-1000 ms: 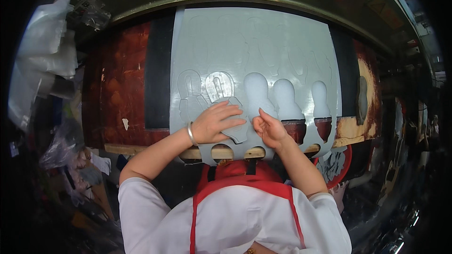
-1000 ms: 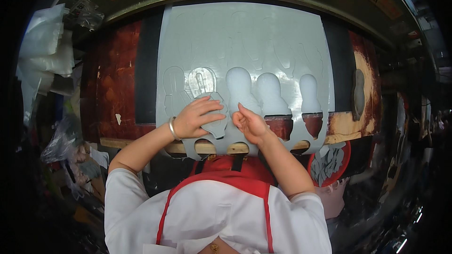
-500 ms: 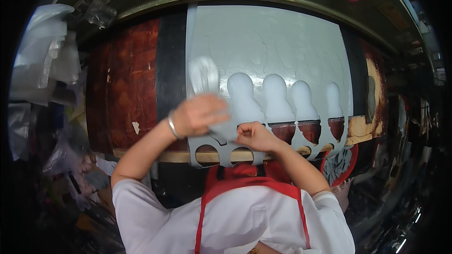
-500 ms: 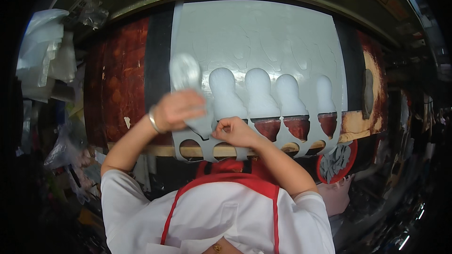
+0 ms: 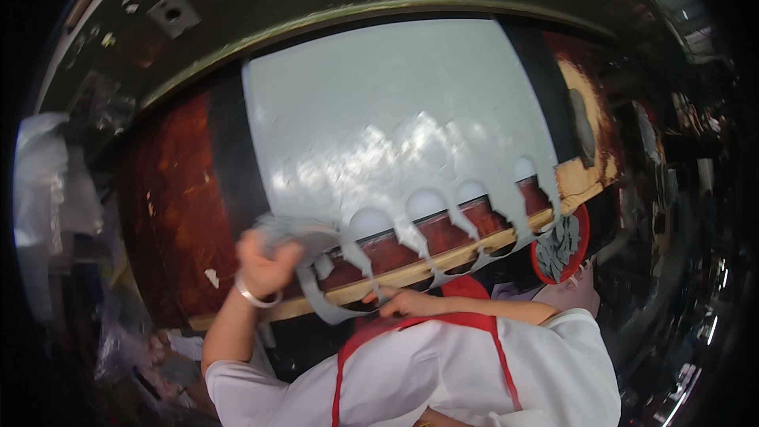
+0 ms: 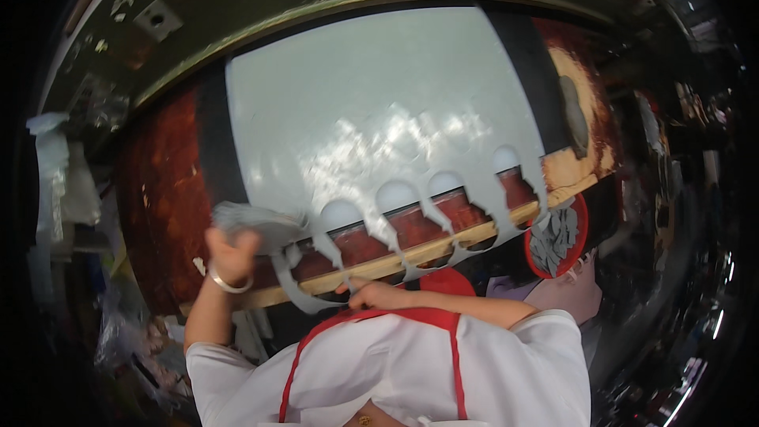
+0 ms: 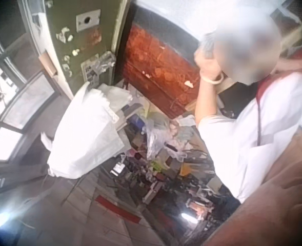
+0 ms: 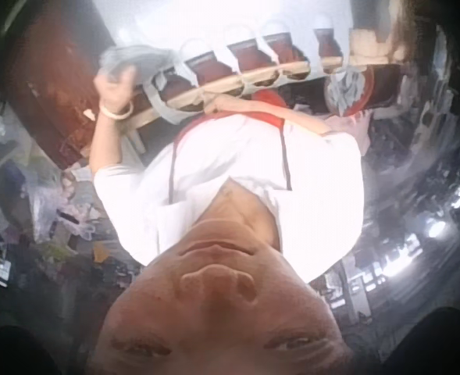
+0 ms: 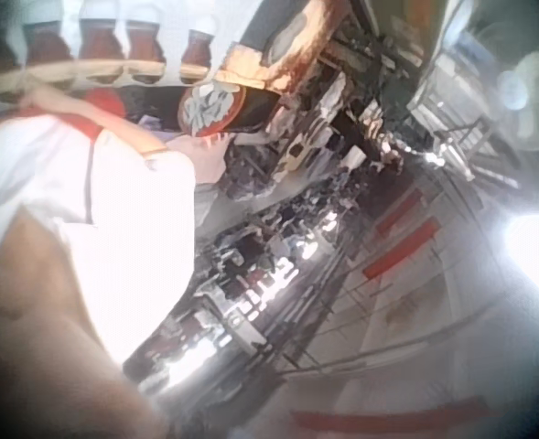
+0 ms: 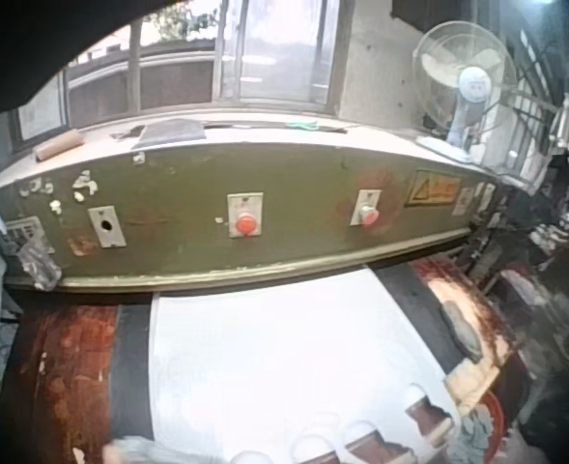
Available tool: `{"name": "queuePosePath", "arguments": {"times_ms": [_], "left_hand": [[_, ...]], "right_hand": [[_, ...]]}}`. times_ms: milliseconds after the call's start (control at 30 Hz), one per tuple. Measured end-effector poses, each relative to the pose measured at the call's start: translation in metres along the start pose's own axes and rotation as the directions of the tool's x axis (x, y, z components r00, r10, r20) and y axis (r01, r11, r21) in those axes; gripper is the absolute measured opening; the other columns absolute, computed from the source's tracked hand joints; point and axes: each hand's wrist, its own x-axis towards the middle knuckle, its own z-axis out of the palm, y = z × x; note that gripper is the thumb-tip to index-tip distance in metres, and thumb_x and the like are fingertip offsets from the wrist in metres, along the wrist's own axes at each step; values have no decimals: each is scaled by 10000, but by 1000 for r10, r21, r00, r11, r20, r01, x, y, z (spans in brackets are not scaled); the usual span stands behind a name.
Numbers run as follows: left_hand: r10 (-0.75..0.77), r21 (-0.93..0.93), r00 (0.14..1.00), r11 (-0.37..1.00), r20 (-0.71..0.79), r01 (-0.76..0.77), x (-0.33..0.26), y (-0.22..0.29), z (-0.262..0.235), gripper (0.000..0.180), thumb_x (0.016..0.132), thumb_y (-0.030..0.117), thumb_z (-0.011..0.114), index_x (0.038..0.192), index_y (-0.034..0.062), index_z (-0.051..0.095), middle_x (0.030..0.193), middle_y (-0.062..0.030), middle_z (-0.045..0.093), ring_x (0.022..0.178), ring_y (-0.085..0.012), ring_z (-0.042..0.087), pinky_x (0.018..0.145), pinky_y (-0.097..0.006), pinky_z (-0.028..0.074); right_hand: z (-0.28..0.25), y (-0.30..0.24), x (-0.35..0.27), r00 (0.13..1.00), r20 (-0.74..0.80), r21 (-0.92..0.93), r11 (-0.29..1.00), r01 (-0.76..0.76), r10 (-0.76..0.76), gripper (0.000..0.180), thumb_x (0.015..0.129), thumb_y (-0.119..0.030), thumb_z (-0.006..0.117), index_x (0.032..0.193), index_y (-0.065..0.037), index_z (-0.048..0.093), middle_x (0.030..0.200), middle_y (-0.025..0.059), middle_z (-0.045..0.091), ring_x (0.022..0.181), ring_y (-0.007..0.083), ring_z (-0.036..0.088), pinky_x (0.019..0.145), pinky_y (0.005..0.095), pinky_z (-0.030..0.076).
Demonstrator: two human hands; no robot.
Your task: The person operates a hydraulic press to cut multiple identical shapes from a sheet of gray material. They place the sheet, press a button to activate the machine, remove the cutouts, and repeat the process with new sheets.
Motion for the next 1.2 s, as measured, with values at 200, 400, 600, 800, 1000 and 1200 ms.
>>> {"name": "queuePosePath", "arguments": {"times_ms": [200,400,600,800,1000,1200], "left_hand": [[63,-272,851,933,-521,-235,69,28,-16,343,933,212,543,1170,-35,520,1036,-127,626,905,-228,634,784,-365,538],[568,198,733,821,-374,-536,165,50,104,296,919,185,585,1079,-65,592,1047,-178,646,944,-271,638,833,-364,520],[638,325,701,621,320,-714,235,22,318,331,724,54,606,1050,70,657,1062,-132,637,1021,-318,612,929,-421,494],[285,410,769,713,572,-569,164,-18,371,561,608,-2,651,1159,90,599,1212,-153,539,1188,-353,494,1033,-497,377],[262,337,756,774,600,-536,138,0,373,637,573,27,658,1203,89,583,1261,-169,509,1204,-378,476,1038,-528,354],[249,259,763,840,596,-476,151,10,364,600,561,118,669,1153,58,592,1227,-184,517,1158,-374,513,993,-499,415]], "right_hand": [[-39,-18,-41,958,-231,-446,894,49,-168,128,787,-154,648,848,-57,591,864,144,598,828,320,590,696,382,472],[-151,-16,-135,74,-704,-700,674,-236,-706,268,743,-112,685,968,-5,586,1004,162,604,915,345,571,793,396,474],[-236,50,-202,-94,-989,-106,991,-83,-113,446,790,-154,708,1157,30,535,929,164,652,806,247,631,734,352,505],[-255,74,-222,676,-736,349,874,338,33,310,895,-85,624,1170,35,546,920,84,689,752,82,619,710,246,508],[-294,72,-219,894,-449,696,621,361,-17,236,925,-172,592,1068,15,611,995,76,665,867,151,650,746,279,532],[-281,79,-201,887,-454,834,389,390,83,266,945,-168,543,1129,21,580,1034,111,658,909,190,651,803,343,538]]}}
